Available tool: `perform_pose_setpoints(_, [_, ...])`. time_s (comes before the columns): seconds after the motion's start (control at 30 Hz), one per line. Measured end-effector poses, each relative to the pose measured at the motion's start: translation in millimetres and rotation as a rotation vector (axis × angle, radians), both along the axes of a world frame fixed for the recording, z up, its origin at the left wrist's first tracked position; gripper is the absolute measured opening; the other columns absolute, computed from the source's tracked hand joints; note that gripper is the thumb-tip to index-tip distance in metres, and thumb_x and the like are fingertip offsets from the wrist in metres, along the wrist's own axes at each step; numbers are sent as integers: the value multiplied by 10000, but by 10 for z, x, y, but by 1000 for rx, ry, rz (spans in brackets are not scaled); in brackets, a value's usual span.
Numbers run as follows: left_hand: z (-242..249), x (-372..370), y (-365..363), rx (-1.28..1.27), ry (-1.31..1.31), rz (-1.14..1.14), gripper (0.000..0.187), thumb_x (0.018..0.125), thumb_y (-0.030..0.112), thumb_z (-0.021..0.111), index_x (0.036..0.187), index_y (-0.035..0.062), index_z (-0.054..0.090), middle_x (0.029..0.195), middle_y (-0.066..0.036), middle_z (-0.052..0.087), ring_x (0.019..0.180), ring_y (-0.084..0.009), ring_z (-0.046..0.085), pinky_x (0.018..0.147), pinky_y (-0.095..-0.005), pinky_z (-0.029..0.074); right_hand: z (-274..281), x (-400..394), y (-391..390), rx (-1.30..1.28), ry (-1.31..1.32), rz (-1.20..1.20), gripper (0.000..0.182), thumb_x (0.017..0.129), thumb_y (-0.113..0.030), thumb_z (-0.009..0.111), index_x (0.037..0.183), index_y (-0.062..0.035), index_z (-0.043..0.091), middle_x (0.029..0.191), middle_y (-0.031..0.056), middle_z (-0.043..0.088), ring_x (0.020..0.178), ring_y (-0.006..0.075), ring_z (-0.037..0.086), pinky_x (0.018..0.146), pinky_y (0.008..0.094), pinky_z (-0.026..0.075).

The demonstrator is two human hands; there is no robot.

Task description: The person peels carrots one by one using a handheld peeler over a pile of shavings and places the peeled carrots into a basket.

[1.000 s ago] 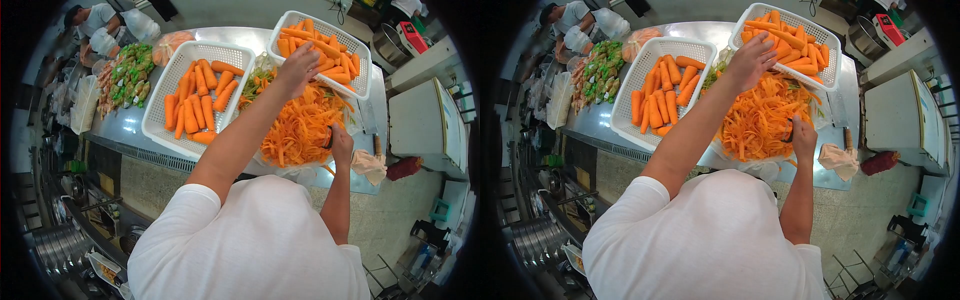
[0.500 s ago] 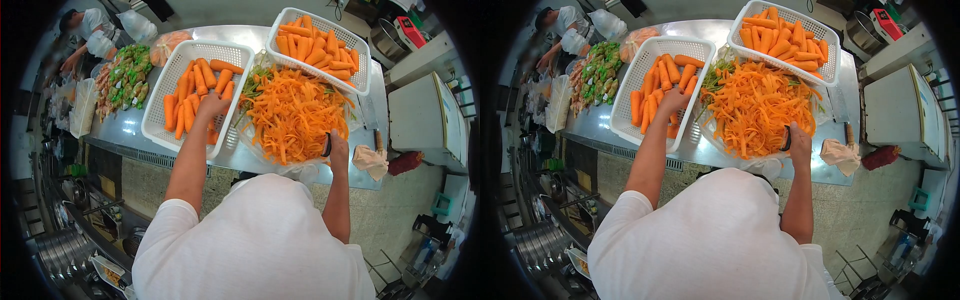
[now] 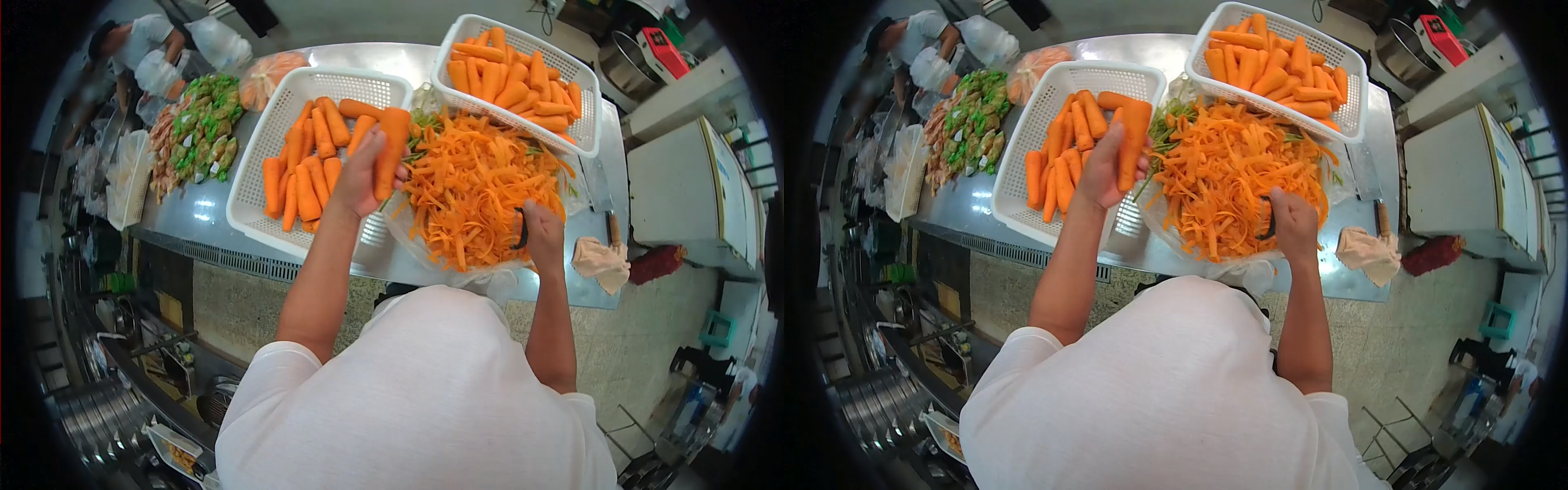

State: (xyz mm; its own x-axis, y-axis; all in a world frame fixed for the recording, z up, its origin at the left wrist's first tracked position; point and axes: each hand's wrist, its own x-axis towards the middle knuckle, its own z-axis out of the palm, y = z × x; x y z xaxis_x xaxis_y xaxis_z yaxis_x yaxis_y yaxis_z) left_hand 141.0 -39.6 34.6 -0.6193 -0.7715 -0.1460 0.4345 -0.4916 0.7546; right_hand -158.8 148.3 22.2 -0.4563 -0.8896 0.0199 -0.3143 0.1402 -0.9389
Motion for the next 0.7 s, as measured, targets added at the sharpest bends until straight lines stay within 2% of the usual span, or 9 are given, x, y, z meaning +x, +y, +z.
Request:
perform_pose_setpoints(0.07, [98,-300,291,118,-69,-58,463,1072,454,466,1324,67,503,1006,-112,662,766,-171,662,609,-293,565,176,69,-144,-116,248,20,502,977,-332,681,619,-11,539,582,94,478,556,237,456,564,393,343])
perform_pose_setpoints(0.13, [79,-519,498,231,-139,-131,459,1072,467,466,1280,61,513,946,-99,667,713,-148,651,560,-265,547,288,57,-323,-266,511,92,480,957,-339,687,614,-24,574,589,94,534,592,295,509,612,435,355])
perform_pose_setpoints(0.2, [-40,-677,650,222,-300,-305,453,1068,508,463,1241,92,510,832,-75,631,635,-138,616,477,-267,507,391,80,-485,-384,655,104,465,943,-350,690,597,-56,589,607,86,567,645,300,548,668,449,358])
perform_pose_setpoints(0.3, [129,-850,886,102,-342,-411,470,1056,557,463,1221,119,496,849,-63,602,568,-125,566,427,-266,469,175,-75,-730,-379,831,20,453,941,-345,688,587,-80,589,612,66,559,658,270,547,706,419,355])
perform_pose_setpoints(0.4, [244,-964,993,3,-382,-353,487,1042,571,492,1255,133,468,900,-56,576,550,-116,540,415,-251,454,32,-243,-772,-179,627,-107,445,937,-356,687,584,-100,595,609,40,547,673,254,546,736,398,348])
perform_pose_setpoints(0.43, [279,-981,1005,-44,-427,-264,493,1040,565,504,1268,130,461,923,-58,576,554,-116,547,417,-247,454,161,-185,-823,-189,627,-95,445,937,-356,687,584,-100,595,609,40,547,673,254,546,736,398,348])
perform_pose_setpoints(0.5, [248,-957,968,-35,-413,-269,474,1049,544,499,1270,126,468,915,-57,583,568,-120,557,426,-248,455,315,-10,-712,-486,706,64,455,943,-367,677,582,-104,595,598,34,527,660,255,540,740,395,346])
perform_pose_setpoints(0.63, [97,-968,816,23,-278,-265,418,1077,494,468,1253,116,493,895,-61,606,586,-123,572,458,-249,471,120,-158,-892,-294,763,-45,473,947,-376,674,572,-102,586,593,37,520,645,254,539,724,402,347])
perform_pose_setpoints(0.7, [28,-980,754,26,-252,-256,405,1082,484,460,1238,113,500,888,-61,612,577,-120,567,465,-244,480,262,-67,-886,-380,739,25,484,953,-387,667,571,-98,597,596,40,531,647,259,540,721,405,350])
